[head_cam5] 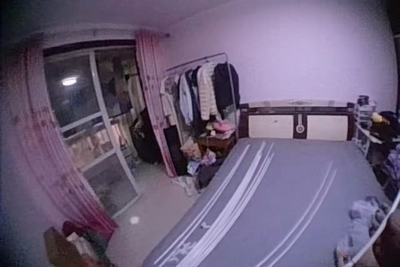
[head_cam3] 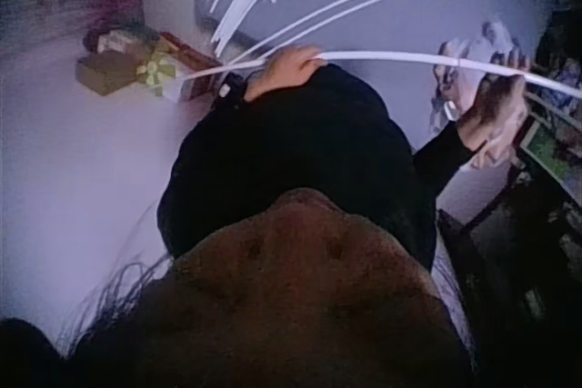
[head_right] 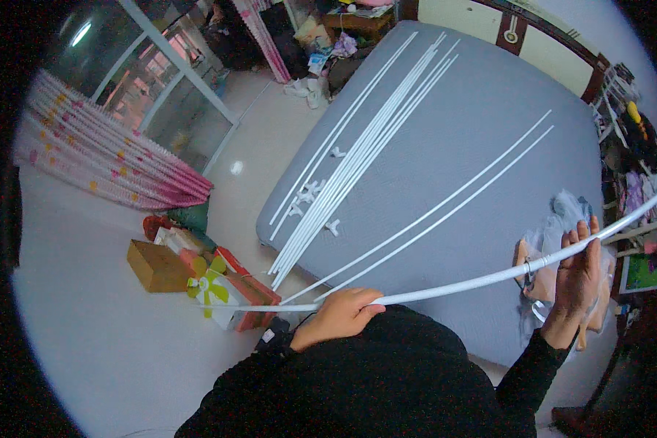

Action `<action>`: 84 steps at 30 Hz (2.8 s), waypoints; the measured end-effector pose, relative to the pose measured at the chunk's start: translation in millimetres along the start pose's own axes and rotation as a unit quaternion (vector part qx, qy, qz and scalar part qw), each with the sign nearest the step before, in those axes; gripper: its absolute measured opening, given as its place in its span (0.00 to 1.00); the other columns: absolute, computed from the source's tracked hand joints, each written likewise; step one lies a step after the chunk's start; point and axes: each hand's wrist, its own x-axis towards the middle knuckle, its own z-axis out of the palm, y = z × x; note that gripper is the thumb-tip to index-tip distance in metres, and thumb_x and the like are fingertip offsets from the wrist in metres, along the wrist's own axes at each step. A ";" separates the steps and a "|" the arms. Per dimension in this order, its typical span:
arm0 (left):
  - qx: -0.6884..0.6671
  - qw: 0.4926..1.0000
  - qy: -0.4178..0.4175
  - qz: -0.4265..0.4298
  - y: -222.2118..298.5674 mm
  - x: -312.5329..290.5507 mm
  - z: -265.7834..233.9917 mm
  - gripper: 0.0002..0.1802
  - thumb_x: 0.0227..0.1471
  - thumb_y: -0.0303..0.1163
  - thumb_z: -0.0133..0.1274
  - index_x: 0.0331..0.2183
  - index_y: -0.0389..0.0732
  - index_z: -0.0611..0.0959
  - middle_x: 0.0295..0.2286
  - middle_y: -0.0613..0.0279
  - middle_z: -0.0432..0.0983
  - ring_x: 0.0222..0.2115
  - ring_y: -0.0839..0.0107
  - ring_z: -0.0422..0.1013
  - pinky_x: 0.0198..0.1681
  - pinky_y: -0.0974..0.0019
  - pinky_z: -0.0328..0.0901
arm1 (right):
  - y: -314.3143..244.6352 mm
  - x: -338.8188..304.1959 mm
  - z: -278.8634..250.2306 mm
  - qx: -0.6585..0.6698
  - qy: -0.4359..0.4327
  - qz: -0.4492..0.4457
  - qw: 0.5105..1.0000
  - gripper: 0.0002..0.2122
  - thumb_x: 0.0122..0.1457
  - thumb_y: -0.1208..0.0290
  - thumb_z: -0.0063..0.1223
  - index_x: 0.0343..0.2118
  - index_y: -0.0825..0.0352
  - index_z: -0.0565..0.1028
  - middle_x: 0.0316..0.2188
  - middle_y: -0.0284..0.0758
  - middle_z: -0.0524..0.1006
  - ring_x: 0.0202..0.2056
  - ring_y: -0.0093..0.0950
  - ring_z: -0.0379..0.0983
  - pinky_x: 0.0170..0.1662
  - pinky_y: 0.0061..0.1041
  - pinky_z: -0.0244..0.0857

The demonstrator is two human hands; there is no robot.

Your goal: The person repeatedly picks up two white plastic poles, aligns their ends, and pushes them together to form longer poles. After joining each pair, the person places the assembled pole on the bed. The process is repeated several times with different pairs of poles.

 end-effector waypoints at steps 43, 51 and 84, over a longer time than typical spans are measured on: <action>-0.068 0.997 -0.031 -0.017 -24.5 14.9 -7.8 0.12 0.52 0.35 0.54 0.37 0.41 0.80 0.29 0.53 0.76 0.30 0.55 0.73 0.32 0.62 0.66 | 32.7 -33.8 57.3 -0.104 0.002 0.041 0.994 0.11 0.57 0.72 0.54 0.41 0.68 0.68 0.29 0.37 0.78 0.29 0.25 0.76 0.41 0.28 0.73; -0.103 0.990 -0.090 -0.035 -17.5 18.6 -7.2 0.13 0.52 0.35 0.53 0.39 0.39 0.80 0.29 0.52 0.77 0.31 0.55 0.74 0.32 0.62 0.66 | 29.7 -44.8 60.8 -0.039 -0.068 0.018 0.997 0.12 0.57 0.70 0.54 0.42 0.68 0.70 0.31 0.39 0.78 0.33 0.30 0.76 0.39 0.27 0.71; -0.082 0.941 -0.285 -0.160 -33.4 4.6 -4.5 0.16 0.56 0.41 0.46 0.32 0.37 0.78 0.18 0.55 0.70 0.22 0.71 0.66 0.27 0.65 0.61 | -4.0 -18.3 39.7 0.399 -0.233 0.070 0.884 0.15 0.64 0.55 0.38 0.30 0.63 0.66 0.15 0.27 0.61 0.17 0.18 0.57 0.21 0.18 0.58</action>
